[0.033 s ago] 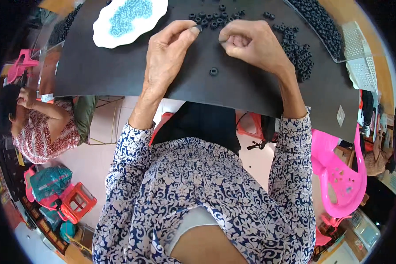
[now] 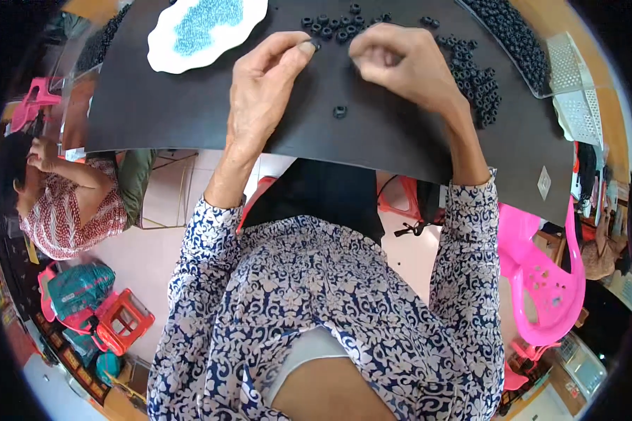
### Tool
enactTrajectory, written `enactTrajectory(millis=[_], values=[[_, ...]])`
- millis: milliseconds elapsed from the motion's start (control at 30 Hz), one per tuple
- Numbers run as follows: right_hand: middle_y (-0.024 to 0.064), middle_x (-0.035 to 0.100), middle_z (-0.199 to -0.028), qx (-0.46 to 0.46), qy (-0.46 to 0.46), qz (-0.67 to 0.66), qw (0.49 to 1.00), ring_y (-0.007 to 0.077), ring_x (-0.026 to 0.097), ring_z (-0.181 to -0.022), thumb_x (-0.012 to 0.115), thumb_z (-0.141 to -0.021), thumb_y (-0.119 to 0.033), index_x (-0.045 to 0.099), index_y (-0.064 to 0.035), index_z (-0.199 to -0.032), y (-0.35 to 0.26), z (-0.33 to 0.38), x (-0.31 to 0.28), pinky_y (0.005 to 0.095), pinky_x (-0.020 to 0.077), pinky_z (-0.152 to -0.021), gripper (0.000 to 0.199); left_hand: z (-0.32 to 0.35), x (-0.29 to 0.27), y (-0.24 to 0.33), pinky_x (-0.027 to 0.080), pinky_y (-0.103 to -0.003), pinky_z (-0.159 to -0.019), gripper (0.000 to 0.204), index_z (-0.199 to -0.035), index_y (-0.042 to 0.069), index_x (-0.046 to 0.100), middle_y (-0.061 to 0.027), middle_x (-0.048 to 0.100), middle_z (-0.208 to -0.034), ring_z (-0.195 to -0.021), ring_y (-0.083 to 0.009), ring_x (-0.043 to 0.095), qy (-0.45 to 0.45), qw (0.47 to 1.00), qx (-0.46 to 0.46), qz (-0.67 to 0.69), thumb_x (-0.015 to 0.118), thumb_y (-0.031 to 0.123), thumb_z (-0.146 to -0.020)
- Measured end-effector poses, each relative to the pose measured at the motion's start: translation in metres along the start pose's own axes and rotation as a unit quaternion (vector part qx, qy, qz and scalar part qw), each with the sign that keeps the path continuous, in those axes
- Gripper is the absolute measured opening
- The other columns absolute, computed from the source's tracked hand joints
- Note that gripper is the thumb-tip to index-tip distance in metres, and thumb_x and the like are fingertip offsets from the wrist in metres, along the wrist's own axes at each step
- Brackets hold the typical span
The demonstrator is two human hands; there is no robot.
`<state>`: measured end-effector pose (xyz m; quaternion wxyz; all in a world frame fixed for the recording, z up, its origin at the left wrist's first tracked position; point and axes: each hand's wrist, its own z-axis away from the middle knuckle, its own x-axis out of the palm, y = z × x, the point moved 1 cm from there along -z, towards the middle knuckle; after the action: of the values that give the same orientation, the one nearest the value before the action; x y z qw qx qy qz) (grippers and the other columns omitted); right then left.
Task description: Manually inserting small blue beads into circular black rubber components.
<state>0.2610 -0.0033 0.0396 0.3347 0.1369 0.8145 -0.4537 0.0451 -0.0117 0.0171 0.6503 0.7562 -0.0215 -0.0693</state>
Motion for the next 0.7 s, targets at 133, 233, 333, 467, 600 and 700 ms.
enactTrajectory(millis=[133,233,333,467,600,700], values=[[-0.0015,0.062,-0.081,0.014,0.048,-0.042,0.998,0.0044,0.052,-0.066,0.071,-0.079,-0.002,0.068,-0.0030,-0.092,-0.017,0.014,-0.001,0.0205,0.0416,-0.059,0.013,0.024,-0.012,0.003,0.051,-0.023,-0.081,0.021,-0.109,0.000,0.068,-0.0051,0.069,-0.094,-0.090,-0.0116,0.065,0.009,0.993,-0.024,0.117,0.063,0.013,-0.094],[-0.0007,0.061,-0.085,0.055,-0.030,-0.080,0.995,0.0035,0.049,-0.066,0.075,-0.073,0.002,0.068,-0.0036,-0.095,-0.036,0.035,0.011,0.0198,0.0390,-0.057,0.024,0.027,-0.018,-0.003,0.052,-0.025,-0.085,0.021,-0.109,-0.001,0.067,-0.0070,0.070,-0.095,-0.094,-0.0137,0.066,-0.004,0.994,-0.021,0.112,0.063,0.014,-0.095],[0.0039,0.061,-0.094,0.030,-0.030,0.004,0.999,0.0141,0.057,-0.069,0.072,-0.076,-0.003,0.067,-0.0046,-0.097,-0.043,0.046,0.039,0.0273,0.0471,-0.061,0.022,0.026,-0.016,-0.007,0.052,-0.025,-0.084,0.021,-0.108,-0.001,0.068,-0.0065,0.070,-0.094,-0.093,-0.0126,0.065,-0.009,0.995,-0.027,0.095,0.064,0.015,-0.095],[0.0069,0.061,-0.096,0.031,-0.012,0.090,0.995,0.0194,0.062,-0.077,0.068,-0.079,-0.002,0.066,-0.0044,-0.098,-0.032,0.051,0.035,0.0307,0.0506,-0.067,0.019,0.028,-0.019,-0.021,0.051,-0.024,-0.081,0.020,-0.107,0.000,0.068,-0.0055,0.069,-0.093,-0.090,-0.0106,0.064,-0.002,0.995,-0.051,0.091,0.063,0.015,-0.095],[0.0074,0.063,-0.099,0.046,0.053,0.168,0.983,0.0156,0.060,-0.063,0.067,-0.082,-0.001,0.065,-0.0021,-0.095,-0.004,0.041,0.014,0.0267,0.0496,-0.060,0.014,0.027,-0.021,-0.028,0.049,-0.023,-0.080,0.018,-0.106,0.000,0.068,-0.0045,0.069,-0.092,-0.088,-0.0098,0.063,-0.014,0.992,-0.019,0.125,0.063,0.013,-0.095],[0.0066,0.063,-0.096,0.031,0.073,0.169,0.982,0.0143,0.055,-0.059,0.068,-0.081,-0.002,0.065,-0.0019,-0.094,-0.009,0.021,0.014,0.0273,0.0469,-0.056,0.014,0.029,-0.021,-0.023,0.049,-0.023,-0.081,0.017,-0.105,0.000,0.068,-0.0040,0.068,-0.091,-0.086,-0.0095,0.062,0.000,0.989,-0.037,0.144,0.062,0.012,-0.095]])
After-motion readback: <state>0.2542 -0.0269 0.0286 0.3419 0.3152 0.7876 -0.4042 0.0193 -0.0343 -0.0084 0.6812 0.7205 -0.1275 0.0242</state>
